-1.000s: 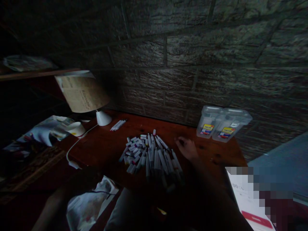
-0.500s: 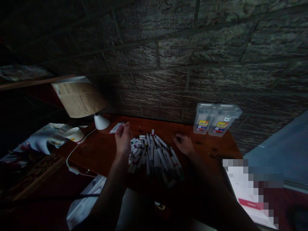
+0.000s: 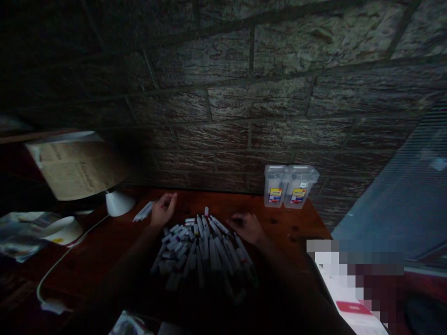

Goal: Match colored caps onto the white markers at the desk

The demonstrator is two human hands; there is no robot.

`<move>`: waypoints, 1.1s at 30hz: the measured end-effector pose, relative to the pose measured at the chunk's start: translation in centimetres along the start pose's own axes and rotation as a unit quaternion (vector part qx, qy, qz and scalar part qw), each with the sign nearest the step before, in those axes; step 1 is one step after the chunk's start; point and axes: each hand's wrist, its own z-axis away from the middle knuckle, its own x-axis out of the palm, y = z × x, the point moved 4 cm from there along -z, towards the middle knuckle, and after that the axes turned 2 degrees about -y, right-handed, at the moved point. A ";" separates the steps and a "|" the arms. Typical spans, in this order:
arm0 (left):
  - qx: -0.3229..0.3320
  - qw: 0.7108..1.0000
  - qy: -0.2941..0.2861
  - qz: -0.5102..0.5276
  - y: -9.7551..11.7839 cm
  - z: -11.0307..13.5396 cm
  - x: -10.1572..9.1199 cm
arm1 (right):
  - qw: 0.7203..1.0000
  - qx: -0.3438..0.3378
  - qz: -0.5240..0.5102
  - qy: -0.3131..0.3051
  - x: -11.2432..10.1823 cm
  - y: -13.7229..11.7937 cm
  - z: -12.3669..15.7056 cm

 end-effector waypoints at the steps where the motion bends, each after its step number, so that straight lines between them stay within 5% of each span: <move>1: 0.011 1.000 -0.004 0.005 -0.4 0.4 0.2 | 1.000 0.001 -0.001 -0.013 0.3 -0.2 -0.1; 12: 0.052 0.992 -0.105 0.051 1.7 1.5 2.6 | 0.995 0.022 -0.049 -0.081 0.8 -0.6 0.3; 15: 0.158 0.975 -0.148 0.040 4.1 1.0 2.0 | 0.990 0.055 -0.116 -0.058 0.1 -0.2 0.2; 20: 0.387 0.900 -0.203 0.000 10.7 1.3 1.7 | 0.969 0.083 -0.228 -0.039 -0.3 -0.1 0.2; 24: 0.459 0.856 -0.237 -0.021 13.8 2.8 3.2 | 0.950 0.059 -0.306 -0.026 -0.2 -1.0 0.3; 29: 0.430 0.864 -0.259 -0.022 12.9 3.1 3.9 | 0.953 0.082 -0.293 -0.004 -0.4 -0.6 0.3; 33: 0.241 0.943 -0.226 -0.035 7.6 0.9 2.1 | 0.944 0.120 -0.304 0.053 -1.0 1.5 0.2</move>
